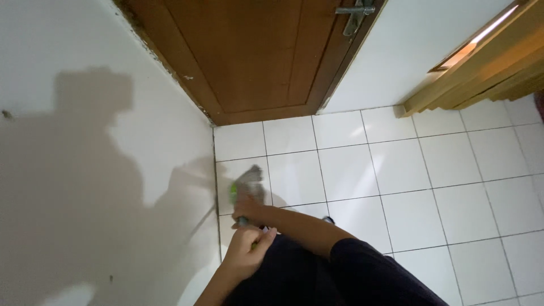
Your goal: Mopping a tiled floor using a wet mop.
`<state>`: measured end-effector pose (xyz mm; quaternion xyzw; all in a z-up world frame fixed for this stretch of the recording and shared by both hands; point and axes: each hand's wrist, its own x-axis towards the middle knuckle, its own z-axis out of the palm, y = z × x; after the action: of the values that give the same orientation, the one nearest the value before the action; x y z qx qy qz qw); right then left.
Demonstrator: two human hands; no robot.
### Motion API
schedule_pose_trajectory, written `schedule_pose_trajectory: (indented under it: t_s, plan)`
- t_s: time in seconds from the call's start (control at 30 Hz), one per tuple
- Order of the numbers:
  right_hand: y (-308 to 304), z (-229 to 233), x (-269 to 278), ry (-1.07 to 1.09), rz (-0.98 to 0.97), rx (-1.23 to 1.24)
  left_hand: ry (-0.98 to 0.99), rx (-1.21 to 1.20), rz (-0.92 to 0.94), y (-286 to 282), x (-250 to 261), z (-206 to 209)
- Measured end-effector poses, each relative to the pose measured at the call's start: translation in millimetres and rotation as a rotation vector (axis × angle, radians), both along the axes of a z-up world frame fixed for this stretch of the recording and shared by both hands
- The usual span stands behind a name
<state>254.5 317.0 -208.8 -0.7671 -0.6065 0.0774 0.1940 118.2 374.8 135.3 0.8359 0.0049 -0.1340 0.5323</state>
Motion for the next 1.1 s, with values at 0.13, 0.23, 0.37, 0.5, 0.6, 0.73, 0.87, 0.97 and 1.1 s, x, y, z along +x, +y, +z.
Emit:
schedule_pose_trajectory:
  t_s: [0.13, 0.23, 0.37, 0.5, 0.6, 0.73, 0.87, 0.97, 1.1]
  plan:
    - [-1.8, 42.4, -9.5, 0.361, 0.040, 0.505, -0.104, -0.166, -0.086, 3.0, 5.5, 8.8]
    - [-23.5, 72.5, -6.6, 0.387, 0.085, 0.450, -0.135, -0.203, -0.208, -8.1, 13.4, 16.7]
    - [-51.4, 50.7, 5.5, 0.685, -0.047, -0.028, -0.272, -0.476, -0.255, -13.8, 28.3, 11.5]
    - [-103.0, 61.1, 34.7, 0.891, -0.385, -0.269, -0.282, -0.611, -0.337, -24.1, 63.0, 4.1]
    - [-176.0, -30.1, 62.1, 0.526, -0.236, 0.018, -0.268, -0.677, -0.356, -65.9, 93.5, -31.0]
    - [-278.0, -27.8, 80.1, 0.678, -0.442, -0.088, -0.107, -0.732, -0.373, -134.1, 127.7, -70.0]
    - [-382.0, -41.8, 106.2, 0.562, -0.607, -0.058, -0.074, -0.843, -0.537, -216.1, 178.1, -77.0]
    - [-455.0, -71.0, 128.5, 0.525, -0.706, 0.001, 0.000, -0.877, -0.560, -264.4, 212.5, -127.8]
    - [-533.1, -86.9, 150.4, 0.471, -0.881, -0.095, 0.167, -0.660, -0.515, -303.6, 247.6, -103.8]
